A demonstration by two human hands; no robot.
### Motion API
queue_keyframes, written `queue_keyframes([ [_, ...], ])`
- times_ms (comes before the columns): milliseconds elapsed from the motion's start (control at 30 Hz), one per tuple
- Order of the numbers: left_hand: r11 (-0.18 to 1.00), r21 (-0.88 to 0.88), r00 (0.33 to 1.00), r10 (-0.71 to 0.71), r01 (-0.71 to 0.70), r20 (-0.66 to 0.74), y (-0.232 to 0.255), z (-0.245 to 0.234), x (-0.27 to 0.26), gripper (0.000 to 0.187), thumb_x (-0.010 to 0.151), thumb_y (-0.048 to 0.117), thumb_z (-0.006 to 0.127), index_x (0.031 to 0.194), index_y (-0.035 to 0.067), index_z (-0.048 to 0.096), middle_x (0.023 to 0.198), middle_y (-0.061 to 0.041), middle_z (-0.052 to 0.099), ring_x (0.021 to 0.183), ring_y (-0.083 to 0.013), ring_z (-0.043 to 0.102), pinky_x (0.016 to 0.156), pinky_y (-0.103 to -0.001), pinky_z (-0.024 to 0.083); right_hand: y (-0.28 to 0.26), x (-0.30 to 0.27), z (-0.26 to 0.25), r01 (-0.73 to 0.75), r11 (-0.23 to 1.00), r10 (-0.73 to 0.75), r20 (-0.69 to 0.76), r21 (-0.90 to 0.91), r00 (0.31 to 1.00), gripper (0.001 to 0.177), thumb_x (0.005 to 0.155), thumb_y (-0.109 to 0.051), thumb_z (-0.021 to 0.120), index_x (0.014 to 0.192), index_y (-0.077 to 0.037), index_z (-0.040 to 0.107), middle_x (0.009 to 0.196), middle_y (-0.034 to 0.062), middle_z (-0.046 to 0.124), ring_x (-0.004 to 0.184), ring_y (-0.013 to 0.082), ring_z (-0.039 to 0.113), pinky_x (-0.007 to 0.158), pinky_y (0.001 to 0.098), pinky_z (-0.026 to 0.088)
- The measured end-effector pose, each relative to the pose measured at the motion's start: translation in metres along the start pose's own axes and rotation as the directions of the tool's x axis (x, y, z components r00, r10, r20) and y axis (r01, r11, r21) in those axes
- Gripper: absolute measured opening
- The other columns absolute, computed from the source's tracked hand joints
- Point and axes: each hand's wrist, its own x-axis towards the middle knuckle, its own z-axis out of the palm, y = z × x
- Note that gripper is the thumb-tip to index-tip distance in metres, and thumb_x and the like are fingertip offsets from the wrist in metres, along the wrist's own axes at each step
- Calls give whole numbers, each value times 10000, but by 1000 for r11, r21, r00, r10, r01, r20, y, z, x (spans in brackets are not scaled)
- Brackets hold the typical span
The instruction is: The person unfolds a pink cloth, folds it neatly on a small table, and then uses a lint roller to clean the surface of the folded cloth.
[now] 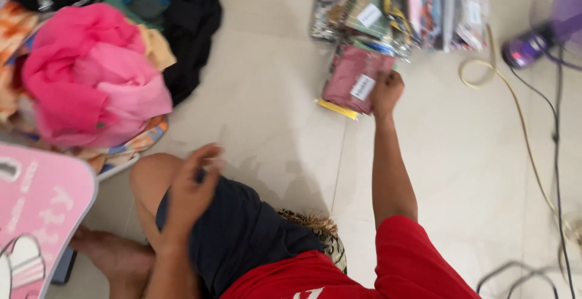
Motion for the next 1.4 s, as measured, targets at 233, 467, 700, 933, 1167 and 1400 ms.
queue_keyframes([
  [233, 900, 406, 722, 174, 160, -670, -83, -175, -103, 284, 799, -232, 467, 1014, -86, 584, 965, -172, 617, 839, -239, 554, 818, -325, 496, -95, -33, 28, 200, 976, -187, 138, -91, 973, 552, 706, 200, 459, 1228, 43, 546, 1120, 153, 561, 977, 253, 566, 859, 369, 488],
  [467, 836, 431, 567, 184, 339, -803, -110, -213, -140, 184, 834, -201, 538, 926, -51, 589, 843, -122, 591, 740, -194, 504, 636, -291, 414, -172, -133, 131, 174, 948, -303, 595, 266, 744, 262, 639, 150, 395, 759, -33, 539, 685, 21, 528, 655, 145, 442, 602, 253, 401],
  [700, 374, 815, 612, 538, 443, -579, -131, -208, -127, 293, 821, 25, 604, 1070, 148, 694, 1102, -40, 653, 996, -279, 631, 826, -397, 471, -295, -244, 226, 273, 902, -412, 857, 335, 308, 320, 831, 24, 648, 1135, -43, 718, 1169, 161, 668, 1060, 341, 671, 854, 371, 589],
  [933, 205, 777, 602, 527, 595, -600, -145, -209, -118, 350, 785, 102, 547, 1099, 192, 670, 1134, -27, 643, 988, -252, 622, 784, -369, 439, -300, -307, 389, 827, 513, -374, 927, 228, -24, 631, 859, -411, 796, 1376, -79, 656, 1686, 162, 224, 1432, 450, 333, 1149, 603, 366],
  [1167, 226, 745, 573, 514, 627, -638, -102, -207, -111, 313, 792, 47, 544, 1065, 110, 682, 1109, -45, 652, 951, -234, 604, 797, -333, 420, -427, -294, 395, 744, 509, -799, 559, 432, 222, 438, 893, -25, 629, 1329, -1, 603, 1467, 156, 544, 1330, 393, 450, 1113, 566, 334],
  [1400, 538, 715, 534, 481, 446, -695, -69, -209, -115, 331, 846, -9, 625, 1176, 3, 633, 1191, -104, 689, 1034, -278, 635, 928, -364, 454, -559, -328, 151, 469, 390, -918, 292, 792, 268, 365, 932, 33, 662, 1296, 40, 629, 1314, 183, 668, 1113, 365, 702, 972, 415, 546],
])
